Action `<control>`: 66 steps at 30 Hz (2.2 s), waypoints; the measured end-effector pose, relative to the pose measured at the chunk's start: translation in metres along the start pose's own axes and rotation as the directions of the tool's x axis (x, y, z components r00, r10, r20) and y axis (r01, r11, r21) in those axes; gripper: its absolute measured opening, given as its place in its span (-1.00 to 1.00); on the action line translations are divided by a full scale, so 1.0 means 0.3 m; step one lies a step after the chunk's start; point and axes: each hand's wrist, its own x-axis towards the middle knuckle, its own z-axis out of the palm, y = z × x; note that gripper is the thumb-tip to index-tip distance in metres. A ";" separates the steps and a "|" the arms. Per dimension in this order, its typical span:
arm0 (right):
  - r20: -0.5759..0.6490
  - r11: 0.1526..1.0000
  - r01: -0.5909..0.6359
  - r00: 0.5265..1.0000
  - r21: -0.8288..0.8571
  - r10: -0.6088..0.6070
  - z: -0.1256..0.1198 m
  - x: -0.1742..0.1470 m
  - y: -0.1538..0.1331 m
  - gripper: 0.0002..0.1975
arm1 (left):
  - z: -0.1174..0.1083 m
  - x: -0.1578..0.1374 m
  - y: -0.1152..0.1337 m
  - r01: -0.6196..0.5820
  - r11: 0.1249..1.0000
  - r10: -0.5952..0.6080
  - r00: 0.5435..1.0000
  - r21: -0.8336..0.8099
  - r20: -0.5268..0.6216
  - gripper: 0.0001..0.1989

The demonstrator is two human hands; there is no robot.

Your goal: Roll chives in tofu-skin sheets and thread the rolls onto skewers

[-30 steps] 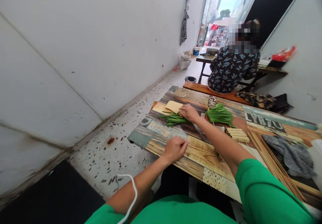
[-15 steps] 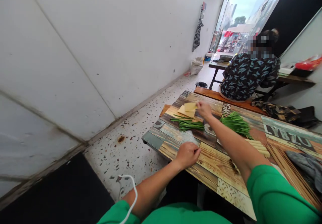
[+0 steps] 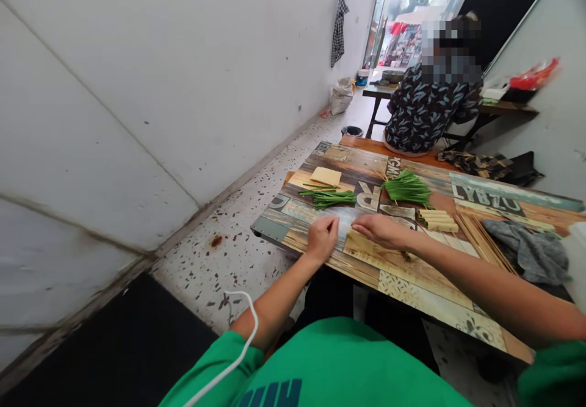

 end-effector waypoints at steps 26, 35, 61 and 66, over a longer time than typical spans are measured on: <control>0.010 0.956 -0.066 0.997 -0.284 0.072 -0.046 0.315 0.054 -0.73 | -0.127 0.161 0.010 -0.255 0.914 0.234 0.967 0.316 0.103 -0.67; 0.099 0.956 0.067 0.994 -0.285 -0.040 -0.146 0.362 0.097 -0.73 | -0.062 0.424 -0.006 -0.202 0.885 -0.029 0.876 0.420 0.481 -0.76; 0.120 0.910 -0.187 0.981 0.369 0.153 -0.125 0.289 0.094 -0.83 | -0.111 0.455 -0.016 -0.376 0.898 0.196 0.807 0.229 0.557 -0.73; 0.127 0.572 -0.297 0.939 0.765 0.319 -0.062 0.255 0.057 -0.84 | -0.068 0.389 -0.026 -0.414 0.877 0.242 0.821 0.245 0.518 -0.71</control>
